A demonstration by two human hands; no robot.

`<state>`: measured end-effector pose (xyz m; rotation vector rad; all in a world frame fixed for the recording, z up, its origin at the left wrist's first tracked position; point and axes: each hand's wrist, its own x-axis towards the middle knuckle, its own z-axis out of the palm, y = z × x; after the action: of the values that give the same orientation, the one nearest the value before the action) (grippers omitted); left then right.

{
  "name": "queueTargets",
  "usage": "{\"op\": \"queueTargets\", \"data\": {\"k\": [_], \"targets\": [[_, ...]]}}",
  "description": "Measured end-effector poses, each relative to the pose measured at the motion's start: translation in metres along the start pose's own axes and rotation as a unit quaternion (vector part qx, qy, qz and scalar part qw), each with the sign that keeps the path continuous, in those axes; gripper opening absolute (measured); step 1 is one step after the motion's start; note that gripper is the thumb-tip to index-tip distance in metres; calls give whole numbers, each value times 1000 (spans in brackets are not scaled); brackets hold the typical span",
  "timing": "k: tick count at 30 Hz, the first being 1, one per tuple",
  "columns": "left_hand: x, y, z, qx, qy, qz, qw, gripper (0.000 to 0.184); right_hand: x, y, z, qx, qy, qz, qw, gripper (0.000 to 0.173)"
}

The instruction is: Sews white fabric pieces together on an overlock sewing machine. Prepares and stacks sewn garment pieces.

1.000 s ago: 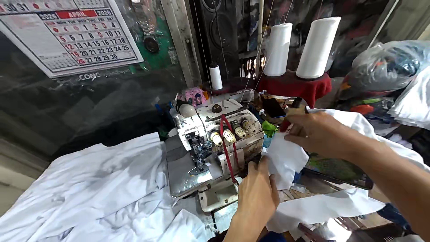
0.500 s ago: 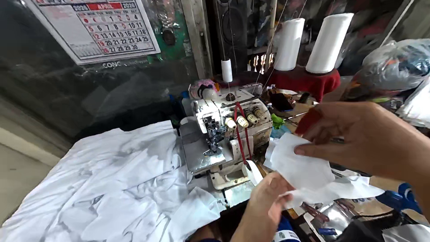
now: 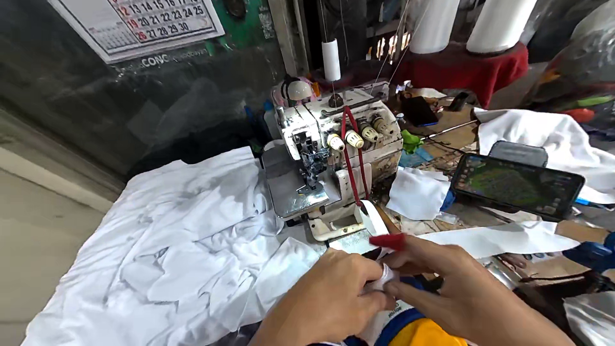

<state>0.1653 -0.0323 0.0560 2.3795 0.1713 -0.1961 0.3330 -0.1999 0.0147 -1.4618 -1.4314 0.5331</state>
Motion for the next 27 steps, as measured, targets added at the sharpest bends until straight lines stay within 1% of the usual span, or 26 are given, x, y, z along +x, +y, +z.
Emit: {"op": "queueTargets", "data": {"k": [1,2,4,5,7,9,10,12,15,17,19,21,23,25,27], "targets": [[-5,0,-4,0,9,-9,1000,35,4,-2,0,2,-1,3,1000,33],[-13,-4,-4,-21,51,-14,998,34,5,-3,-1,4,6,11,1000,26],[-31,-21,10,-113,173,2,979,26,0,-1,-2,12,28,30,999,26],[-38,-28,21,-174,234,16,956,22,-3,2,-1,32,39,34,998,29],[-42,-32,46,-267,336,10,903,15,-7,8,6,84,47,45,994,33],[-42,-31,65,-303,397,-5,866,12,-8,10,13,105,47,65,991,33],[-41,-31,69,-303,419,-6,856,12,-7,10,16,103,47,71,991,32],[-42,-30,68,-285,438,-2,853,13,-4,6,18,93,49,75,992,32],[-45,-29,56,-218,437,-7,872,14,-1,4,17,60,49,81,994,32],[-45,-31,50,-154,450,-18,880,14,1,4,15,42,25,97,994,33],[-44,-36,47,-113,458,-24,882,14,3,4,11,29,-15,127,991,30],[-44,-39,45,-114,441,-19,890,15,5,2,8,34,-61,162,984,27],[-46,-42,40,-122,420,-5,899,15,7,-1,6,55,-89,183,977,25],[-47,-41,38,-120,411,8,903,16,7,-2,5,101,-101,178,974,24],[-44,-37,40,-147,417,17,897,16,6,-2,4,154,-113,163,968,24]]}}
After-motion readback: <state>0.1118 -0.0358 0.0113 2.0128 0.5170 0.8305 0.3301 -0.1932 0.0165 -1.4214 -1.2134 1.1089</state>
